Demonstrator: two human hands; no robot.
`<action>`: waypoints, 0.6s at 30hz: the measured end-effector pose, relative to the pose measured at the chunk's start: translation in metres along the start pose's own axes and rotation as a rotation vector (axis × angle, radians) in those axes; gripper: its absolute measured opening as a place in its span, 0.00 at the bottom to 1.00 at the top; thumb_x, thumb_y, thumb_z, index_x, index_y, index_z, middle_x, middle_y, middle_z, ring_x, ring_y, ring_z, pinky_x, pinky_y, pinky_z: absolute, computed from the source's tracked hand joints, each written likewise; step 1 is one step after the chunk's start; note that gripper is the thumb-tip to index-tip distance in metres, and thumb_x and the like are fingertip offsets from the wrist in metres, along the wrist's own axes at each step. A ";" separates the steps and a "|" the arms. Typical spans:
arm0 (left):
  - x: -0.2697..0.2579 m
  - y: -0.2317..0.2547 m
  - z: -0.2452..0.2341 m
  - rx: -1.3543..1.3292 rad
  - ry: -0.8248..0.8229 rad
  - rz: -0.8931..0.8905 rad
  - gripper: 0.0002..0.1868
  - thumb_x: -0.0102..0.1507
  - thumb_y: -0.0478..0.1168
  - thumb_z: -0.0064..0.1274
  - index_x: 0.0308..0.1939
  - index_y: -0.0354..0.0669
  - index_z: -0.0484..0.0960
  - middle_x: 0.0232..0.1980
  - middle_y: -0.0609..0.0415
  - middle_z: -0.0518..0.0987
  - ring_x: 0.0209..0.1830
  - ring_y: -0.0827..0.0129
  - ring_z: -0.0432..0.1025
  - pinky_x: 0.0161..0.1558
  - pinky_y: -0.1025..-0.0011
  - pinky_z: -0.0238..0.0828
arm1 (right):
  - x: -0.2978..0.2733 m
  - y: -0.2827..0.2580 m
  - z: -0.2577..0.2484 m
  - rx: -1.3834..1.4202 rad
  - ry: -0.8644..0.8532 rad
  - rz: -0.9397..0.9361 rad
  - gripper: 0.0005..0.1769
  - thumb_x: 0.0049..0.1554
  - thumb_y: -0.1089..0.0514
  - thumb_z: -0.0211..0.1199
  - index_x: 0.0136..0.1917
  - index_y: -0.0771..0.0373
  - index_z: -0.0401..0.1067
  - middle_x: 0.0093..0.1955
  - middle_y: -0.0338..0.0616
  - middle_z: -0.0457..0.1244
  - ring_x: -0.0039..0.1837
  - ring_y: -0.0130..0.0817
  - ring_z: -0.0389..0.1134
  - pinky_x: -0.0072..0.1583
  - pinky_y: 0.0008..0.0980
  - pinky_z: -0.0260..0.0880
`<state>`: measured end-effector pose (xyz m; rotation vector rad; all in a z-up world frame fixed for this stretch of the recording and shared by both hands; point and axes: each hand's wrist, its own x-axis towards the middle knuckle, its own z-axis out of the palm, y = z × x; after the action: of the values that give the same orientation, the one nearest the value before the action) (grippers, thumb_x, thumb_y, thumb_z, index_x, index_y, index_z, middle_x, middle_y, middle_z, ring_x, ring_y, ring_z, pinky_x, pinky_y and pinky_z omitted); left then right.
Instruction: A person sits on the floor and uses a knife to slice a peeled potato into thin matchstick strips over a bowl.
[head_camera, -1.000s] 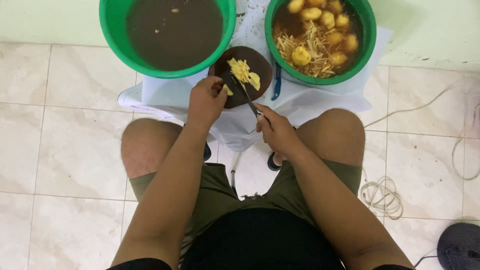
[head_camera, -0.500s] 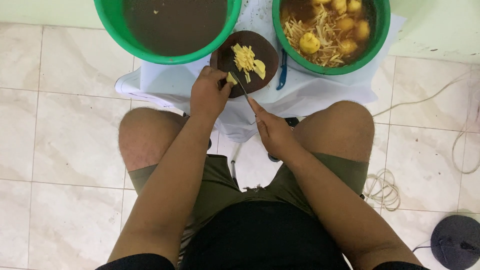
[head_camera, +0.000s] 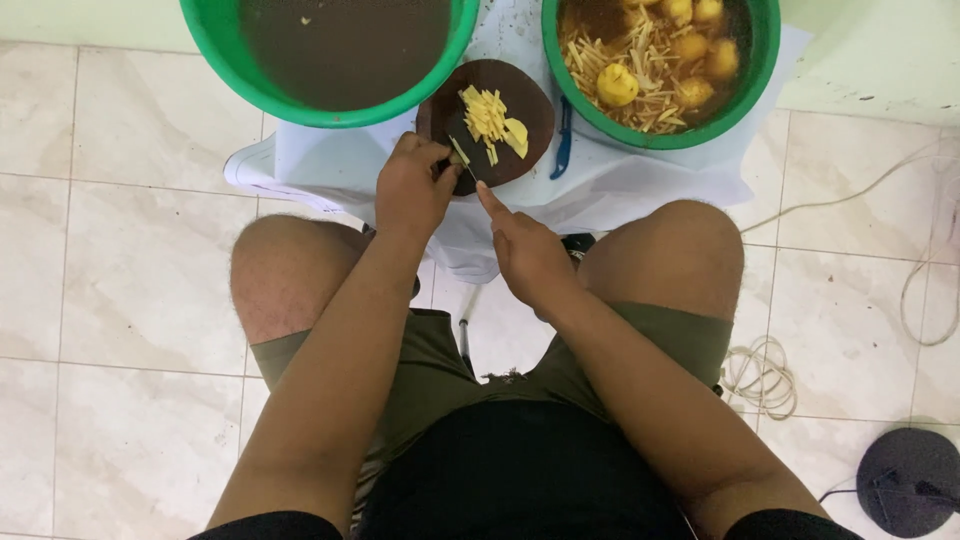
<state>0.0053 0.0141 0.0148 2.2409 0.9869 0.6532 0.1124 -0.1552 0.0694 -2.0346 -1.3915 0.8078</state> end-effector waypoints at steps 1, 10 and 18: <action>0.001 0.000 -0.001 -0.001 -0.005 -0.008 0.10 0.61 0.34 0.67 0.45 0.36 0.86 0.42 0.47 0.77 0.44 0.55 0.79 0.42 0.67 0.81 | 0.002 0.000 0.001 0.013 0.022 -0.017 0.29 0.69 0.62 0.39 0.83 0.55 0.50 0.59 0.61 0.68 0.59 0.45 0.70 0.61 0.40 0.72; -0.003 -0.001 0.000 -0.059 0.046 -0.006 0.09 0.62 0.33 0.66 0.45 0.38 0.87 0.42 0.49 0.78 0.42 0.61 0.79 0.43 0.70 0.80 | -0.003 0.026 0.007 0.118 -0.003 -0.015 0.29 0.69 0.63 0.39 0.82 0.56 0.53 0.77 0.53 0.57 0.68 0.43 0.66 0.68 0.38 0.67; -0.003 -0.002 0.005 -0.039 0.081 -0.004 0.09 0.61 0.32 0.67 0.44 0.38 0.87 0.41 0.49 0.79 0.42 0.61 0.79 0.42 0.70 0.80 | -0.009 0.019 0.004 0.121 -0.020 -0.005 0.29 0.68 0.63 0.41 0.82 0.54 0.54 0.77 0.53 0.57 0.70 0.44 0.65 0.69 0.40 0.66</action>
<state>0.0054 0.0112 0.0096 2.1926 1.0091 0.7604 0.1188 -0.1698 0.0550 -1.9353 -1.3252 0.8899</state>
